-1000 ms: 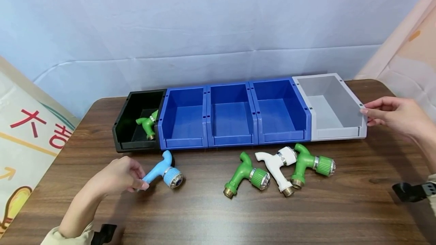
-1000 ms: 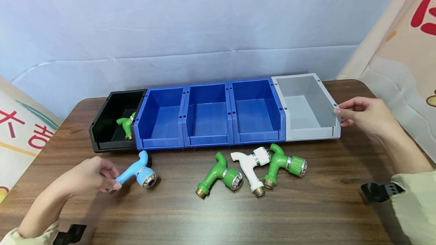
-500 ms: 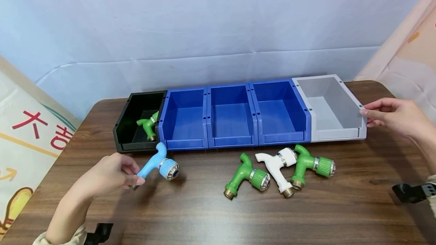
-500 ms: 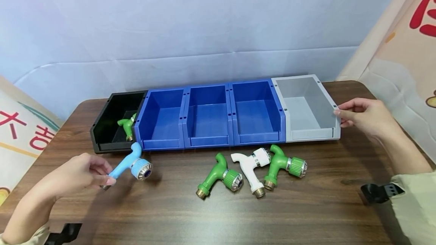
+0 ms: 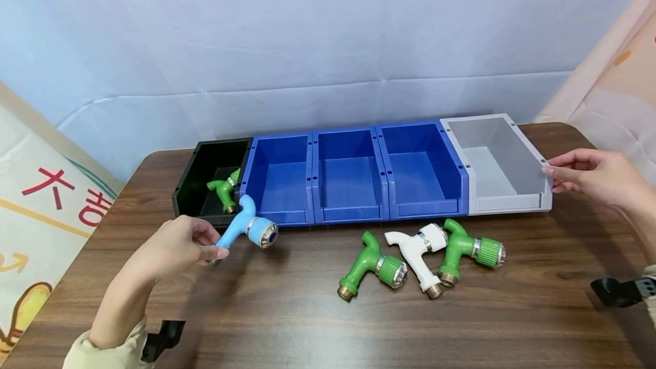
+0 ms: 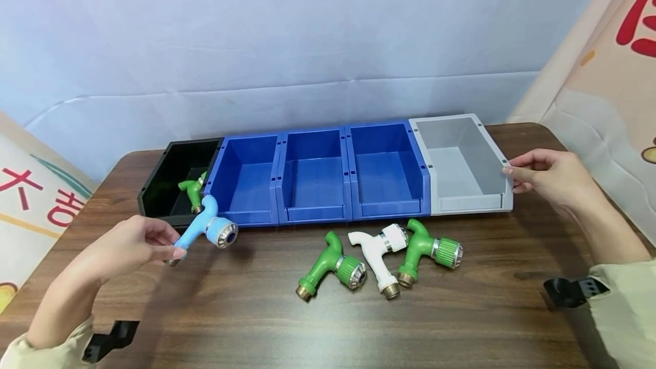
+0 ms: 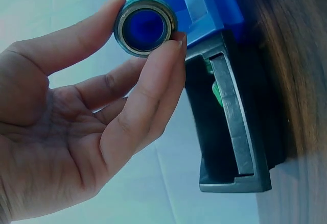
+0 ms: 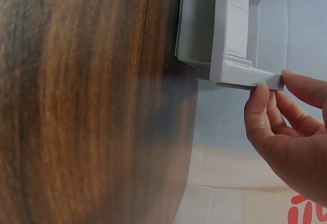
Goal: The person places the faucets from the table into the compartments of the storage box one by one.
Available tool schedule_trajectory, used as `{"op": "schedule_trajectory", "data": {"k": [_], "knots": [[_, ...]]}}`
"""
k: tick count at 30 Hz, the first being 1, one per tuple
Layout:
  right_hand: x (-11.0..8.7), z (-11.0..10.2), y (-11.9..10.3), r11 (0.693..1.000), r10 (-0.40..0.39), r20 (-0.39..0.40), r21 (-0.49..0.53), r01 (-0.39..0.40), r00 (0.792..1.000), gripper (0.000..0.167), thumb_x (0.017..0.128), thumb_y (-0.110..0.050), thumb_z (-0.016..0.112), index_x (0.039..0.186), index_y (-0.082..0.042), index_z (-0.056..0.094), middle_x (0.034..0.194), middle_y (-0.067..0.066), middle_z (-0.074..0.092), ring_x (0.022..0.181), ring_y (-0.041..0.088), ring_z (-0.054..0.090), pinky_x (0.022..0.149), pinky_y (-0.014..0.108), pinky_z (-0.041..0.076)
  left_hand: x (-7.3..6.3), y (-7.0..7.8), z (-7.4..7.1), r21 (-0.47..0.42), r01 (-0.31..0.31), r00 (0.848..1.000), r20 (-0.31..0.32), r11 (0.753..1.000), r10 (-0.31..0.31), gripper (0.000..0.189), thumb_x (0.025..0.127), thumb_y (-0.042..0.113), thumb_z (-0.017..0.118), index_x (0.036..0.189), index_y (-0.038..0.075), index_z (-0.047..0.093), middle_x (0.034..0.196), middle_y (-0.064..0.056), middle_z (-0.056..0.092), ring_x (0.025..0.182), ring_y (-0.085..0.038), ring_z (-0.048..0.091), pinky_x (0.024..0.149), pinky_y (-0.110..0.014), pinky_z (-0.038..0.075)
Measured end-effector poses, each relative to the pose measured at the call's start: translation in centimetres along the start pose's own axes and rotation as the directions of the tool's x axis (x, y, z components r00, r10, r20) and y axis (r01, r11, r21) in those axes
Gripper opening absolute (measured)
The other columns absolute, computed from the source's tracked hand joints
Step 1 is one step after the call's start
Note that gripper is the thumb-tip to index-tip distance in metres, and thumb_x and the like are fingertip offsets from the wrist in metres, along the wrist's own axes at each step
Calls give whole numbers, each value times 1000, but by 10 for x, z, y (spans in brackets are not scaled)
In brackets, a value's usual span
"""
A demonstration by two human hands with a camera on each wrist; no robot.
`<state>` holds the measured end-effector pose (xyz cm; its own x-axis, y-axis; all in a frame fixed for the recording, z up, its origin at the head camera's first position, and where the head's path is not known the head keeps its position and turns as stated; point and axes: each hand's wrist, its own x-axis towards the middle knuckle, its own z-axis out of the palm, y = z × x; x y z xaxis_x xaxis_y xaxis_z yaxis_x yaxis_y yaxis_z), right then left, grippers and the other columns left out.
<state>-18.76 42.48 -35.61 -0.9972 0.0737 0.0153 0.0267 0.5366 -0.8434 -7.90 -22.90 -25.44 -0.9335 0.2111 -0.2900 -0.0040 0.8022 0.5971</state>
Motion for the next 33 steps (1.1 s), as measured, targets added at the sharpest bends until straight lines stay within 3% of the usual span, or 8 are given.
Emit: {"op": "schedule_trajectory", "data": {"k": [6, 19, 33], "knots": [[1, 0, 2, 1000, -7, 1, 3, 7, 1000, 27, 81, -26, 70, 96, -5, 63, 76, -5, 65, 62, 21, 62, 54, 30, 55, 8, 4, -3, 2, -10, 1000, -14, 1000, 10, 19, 80, 17, 71, 81, 1, 63, 68, -2, 62, 64, -14, 59, 59, -30, 52], [9, -4, 17, 1000, 5, -23, 9, -5, 1000, 33, 80, -29, 71, 99, -4, 62, 77, -4, 64, 62, 22, 62, 54, 31, 55, 26, 10, -6, -142, 1, 1000, 0, 990, -1, 19, 83, 10, 68, 86, -8, 60, 70, -7, 62, 69, -23, 65, 65, -34, 56], [8, -4, 14, 1000, -1, -14, 17, 2, 1000, 30, 80, -27, 71, 97, -4, 63, 76, -5, 65, 61, 23, 62, 53, 31, 55, 46, 33, -9, -60, 41, 999, -22, 997, -42, 24, 84, 17, 68, 89, -5, 62, 77, -9, 63, 70, -21, 66, 70, -35, 55]]}}
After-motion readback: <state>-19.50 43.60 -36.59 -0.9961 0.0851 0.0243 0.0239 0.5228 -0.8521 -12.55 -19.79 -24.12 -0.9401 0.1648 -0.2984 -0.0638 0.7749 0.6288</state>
